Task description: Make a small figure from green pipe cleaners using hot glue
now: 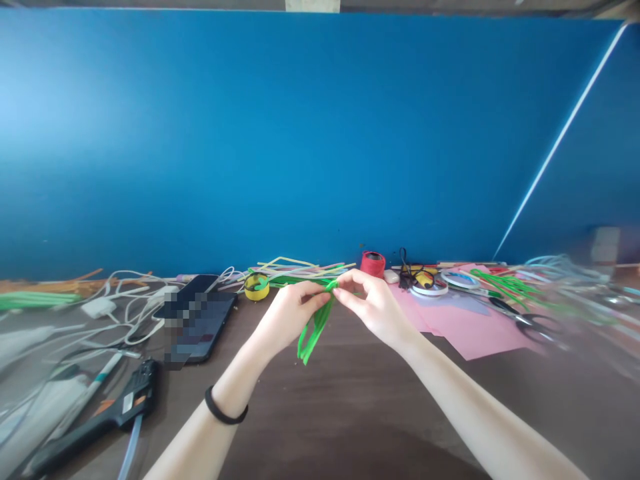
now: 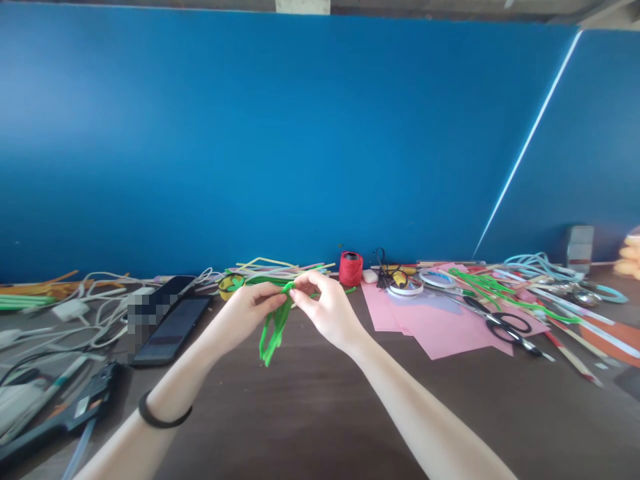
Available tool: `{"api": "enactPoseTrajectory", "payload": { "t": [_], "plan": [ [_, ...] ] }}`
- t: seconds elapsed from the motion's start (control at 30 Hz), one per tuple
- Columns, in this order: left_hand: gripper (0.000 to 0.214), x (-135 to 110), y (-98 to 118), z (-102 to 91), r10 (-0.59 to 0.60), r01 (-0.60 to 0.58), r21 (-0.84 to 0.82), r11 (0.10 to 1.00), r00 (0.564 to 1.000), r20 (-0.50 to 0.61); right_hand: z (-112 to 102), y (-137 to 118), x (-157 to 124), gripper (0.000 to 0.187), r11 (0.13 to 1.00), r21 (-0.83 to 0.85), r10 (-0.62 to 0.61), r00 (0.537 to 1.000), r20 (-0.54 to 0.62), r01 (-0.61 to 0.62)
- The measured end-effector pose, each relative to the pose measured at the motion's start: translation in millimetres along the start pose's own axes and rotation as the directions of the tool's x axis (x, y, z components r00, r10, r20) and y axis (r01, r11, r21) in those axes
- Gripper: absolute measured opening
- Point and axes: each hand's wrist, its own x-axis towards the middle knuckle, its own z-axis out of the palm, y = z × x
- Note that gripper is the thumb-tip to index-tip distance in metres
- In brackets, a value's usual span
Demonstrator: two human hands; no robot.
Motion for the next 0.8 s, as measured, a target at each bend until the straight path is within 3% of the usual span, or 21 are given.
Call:
{"api": "enactPoseTrajectory", "payload": {
  "t": [0.17,0.27,0.47,0.8],
  "plan": [
    [0.017,-0.1,0.4,-0.6,-0.015,0.012,-0.047,0.999,0.998,-0.055,-5.4,-6.8,-0.5,0.005,0.992,-0.123,-0.029,0.999,0.040,0.034],
    [0.016,-0.6,-0.8,0.4,-0.021,0.021,-0.040,0.999,1.000,-0.013,-7.0,-9.3,0.0,0.005,0.988,-0.149,-0.029,0.997,0.067,0.039],
    [0.011,-2.0,-2.5,3.4,0.039,-0.039,0.022,0.999,0.999,0.007,-2.3,-3.5,-0.4,0.004,0.993,-0.112,-0.023,0.997,0.073,0.031],
    [0.007,-0.8,-2.3,0.2,0.011,-0.011,0.001,1.000,1.000,0.006,-2.1,-0.3,0.0,0.006,0.998,-0.049,0.035,0.993,0.111,-0.029]
  ]
}}
